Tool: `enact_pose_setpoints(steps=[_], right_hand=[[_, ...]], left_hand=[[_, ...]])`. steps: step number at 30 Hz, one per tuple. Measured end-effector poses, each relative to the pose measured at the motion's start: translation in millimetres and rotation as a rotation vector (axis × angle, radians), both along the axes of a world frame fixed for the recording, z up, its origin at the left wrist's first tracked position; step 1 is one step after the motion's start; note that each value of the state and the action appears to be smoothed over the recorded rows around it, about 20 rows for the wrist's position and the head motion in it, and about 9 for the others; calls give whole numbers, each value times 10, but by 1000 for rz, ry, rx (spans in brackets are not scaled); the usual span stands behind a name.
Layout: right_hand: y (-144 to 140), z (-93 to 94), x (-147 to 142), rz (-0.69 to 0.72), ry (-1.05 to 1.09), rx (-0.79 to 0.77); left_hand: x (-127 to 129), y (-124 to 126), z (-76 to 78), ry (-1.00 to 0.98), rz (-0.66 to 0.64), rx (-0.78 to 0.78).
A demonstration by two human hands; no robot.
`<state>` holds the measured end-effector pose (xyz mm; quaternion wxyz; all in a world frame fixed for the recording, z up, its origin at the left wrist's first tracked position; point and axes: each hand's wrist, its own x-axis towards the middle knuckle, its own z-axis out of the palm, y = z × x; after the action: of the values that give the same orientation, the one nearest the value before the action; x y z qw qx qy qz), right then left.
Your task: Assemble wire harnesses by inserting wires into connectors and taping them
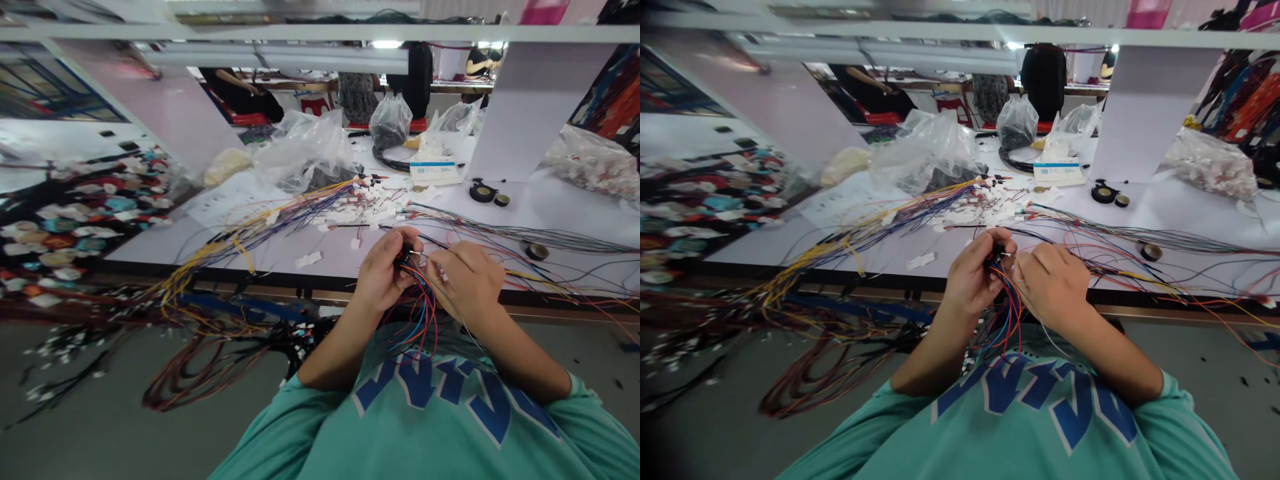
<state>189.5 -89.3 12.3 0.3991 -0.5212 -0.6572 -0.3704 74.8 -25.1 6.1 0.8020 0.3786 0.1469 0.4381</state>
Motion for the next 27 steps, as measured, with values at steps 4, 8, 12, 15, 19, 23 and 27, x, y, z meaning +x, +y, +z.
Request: enact_pose_setpoints(steps=[4, 8, 12, 15, 19, 23, 27], right_hand=[[-7, 16, -19, 13, -22, -2], [1, 14, -35, 37, -40, -5], [8, -15, -41, 55, -16, -2], [12, -29, -41, 53, 0, -32], [16, -7, -45, 85, 66, -92], [30, 4, -59, 122, 144, -131], [47, -16, -73, 87, 135, -102]], left_hand=[[-1, -9, -8, -18, 5, 17], [-4, -13, -29, -31, -25, 20], [-10, -28, -33, -31, -36, 31], [-20, -41, -20, 8, -7, 34], [-28, -52, -15, 25, 15, 55], [-22, -56, -32, 11, 16, 90], [-14, -58, -49, 4, -16, 105]])
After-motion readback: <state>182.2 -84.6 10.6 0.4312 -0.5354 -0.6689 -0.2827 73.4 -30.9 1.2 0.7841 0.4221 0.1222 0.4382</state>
